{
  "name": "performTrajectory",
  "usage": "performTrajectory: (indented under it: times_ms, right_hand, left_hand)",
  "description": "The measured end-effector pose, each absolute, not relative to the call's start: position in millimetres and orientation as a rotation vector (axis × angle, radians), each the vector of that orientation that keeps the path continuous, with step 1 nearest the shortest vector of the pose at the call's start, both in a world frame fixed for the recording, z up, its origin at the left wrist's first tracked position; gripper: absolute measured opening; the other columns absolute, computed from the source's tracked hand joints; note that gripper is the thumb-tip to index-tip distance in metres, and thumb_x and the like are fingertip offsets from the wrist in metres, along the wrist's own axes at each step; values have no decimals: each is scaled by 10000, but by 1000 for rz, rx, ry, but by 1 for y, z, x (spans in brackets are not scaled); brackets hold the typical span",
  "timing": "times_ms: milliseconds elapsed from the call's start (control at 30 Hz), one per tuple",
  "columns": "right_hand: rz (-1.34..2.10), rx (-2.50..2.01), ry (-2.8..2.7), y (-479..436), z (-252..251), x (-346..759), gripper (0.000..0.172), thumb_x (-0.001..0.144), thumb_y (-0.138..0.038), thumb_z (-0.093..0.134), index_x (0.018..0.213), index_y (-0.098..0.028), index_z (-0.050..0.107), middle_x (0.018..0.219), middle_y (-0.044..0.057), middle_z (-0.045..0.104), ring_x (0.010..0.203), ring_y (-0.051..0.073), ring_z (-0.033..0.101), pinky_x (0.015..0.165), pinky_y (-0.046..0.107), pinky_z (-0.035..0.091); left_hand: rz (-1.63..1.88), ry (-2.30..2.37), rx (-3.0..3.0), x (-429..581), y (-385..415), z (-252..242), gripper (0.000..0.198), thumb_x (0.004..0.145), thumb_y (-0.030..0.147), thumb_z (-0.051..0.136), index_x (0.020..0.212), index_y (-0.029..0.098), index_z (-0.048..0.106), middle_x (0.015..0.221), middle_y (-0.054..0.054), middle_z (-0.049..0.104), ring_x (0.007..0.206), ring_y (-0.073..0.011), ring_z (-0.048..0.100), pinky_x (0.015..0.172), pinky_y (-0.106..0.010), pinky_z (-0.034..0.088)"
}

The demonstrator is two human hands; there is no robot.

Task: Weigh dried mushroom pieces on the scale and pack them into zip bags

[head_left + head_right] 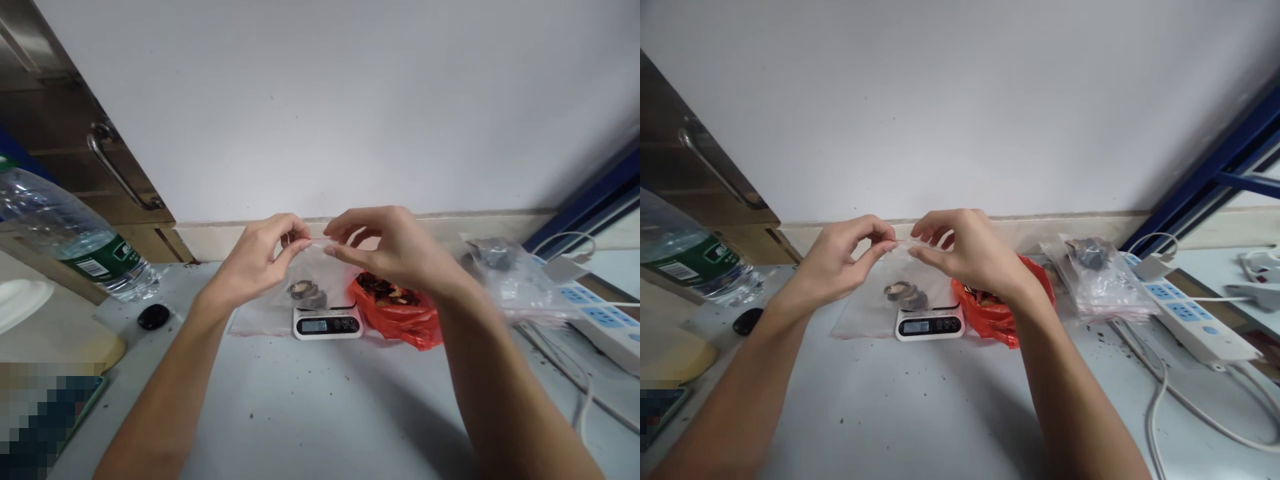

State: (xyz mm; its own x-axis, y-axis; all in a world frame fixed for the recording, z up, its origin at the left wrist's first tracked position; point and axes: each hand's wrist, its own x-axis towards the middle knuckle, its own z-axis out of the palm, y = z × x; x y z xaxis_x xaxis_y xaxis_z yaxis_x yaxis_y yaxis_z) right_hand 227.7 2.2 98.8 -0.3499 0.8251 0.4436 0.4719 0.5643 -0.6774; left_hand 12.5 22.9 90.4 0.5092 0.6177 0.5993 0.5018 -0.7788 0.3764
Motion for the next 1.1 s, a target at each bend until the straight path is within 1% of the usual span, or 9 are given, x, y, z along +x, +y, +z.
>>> performTrajectory:
  times_ms: [100,300,433,567,767,867,967,1033,1100]
  right_hand:
    - [528,-1052,-2029,1,99,222,176,866,-334,707,823,-181,781,846,64,780,781,200,677,739,339,518]
    - [667,-1007,-1952,2,98,218,220,845,-345,725,739,-159,779,716,52,751,686,169,639,643,296,472]
    - [649,-964,-1950,1,98,217,169,832,-256,707,694,-165,745,712,33,729,701,157,632,688,300,474]
    - [613,-953,-1982,1,97,216,150,826,-222,697,688,-174,727,735,31,728,736,164,640,715,309,474]
    - [680,-973,-2009,4,98,225,210,819,-354,739,723,-168,749,749,41,745,696,155,626,680,303,466]
    - [705,-1026,-1963,6,99,234,282,789,-433,772,703,-166,744,690,34,720,629,143,594,639,299,457]
    - [691,-1091,-1901,7,102,241,356,738,-510,806,674,-167,738,681,44,720,620,151,590,635,309,465]
    - [677,-1135,-1874,7,103,243,370,707,-523,821,652,-169,727,699,53,729,627,156,591,616,306,459]
    - [677,-1203,-1851,7,104,245,389,674,-536,836,627,-170,709,673,49,712,594,149,567,559,292,428]
  left_hand:
    - [1211,897,2683,16,19,90,120,961,242,581,860,201,630,816,-5,707,695,-134,613,625,-247,471]
    - [1239,917,2702,14,13,94,105,962,243,622,862,221,648,809,9,721,700,-133,636,661,-249,484]
    - [1153,897,2720,13,12,97,98,957,239,605,874,223,655,810,7,721,722,-142,643,696,-258,488]
    - [1036,873,2759,12,13,99,125,961,218,555,861,215,629,780,8,691,693,-143,624,657,-257,464]
    - [955,863,2869,5,15,105,155,966,235,495,820,209,538,773,-4,630,670,-154,593,618,-263,439]
    - [936,956,2838,-3,15,109,154,962,272,484,828,213,534,787,-9,642,669,-162,594,616,-269,448]
    - [941,1072,2789,-9,16,111,163,950,306,476,826,219,536,785,-15,651,673,-173,594,623,-275,464]
    - [949,1096,2780,-12,19,110,162,940,316,475,827,223,544,781,-19,655,679,-181,597,630,-282,472]
    - [953,1078,2792,-12,21,109,165,939,322,471,834,226,555,790,-25,659,689,-188,604,638,-289,473]
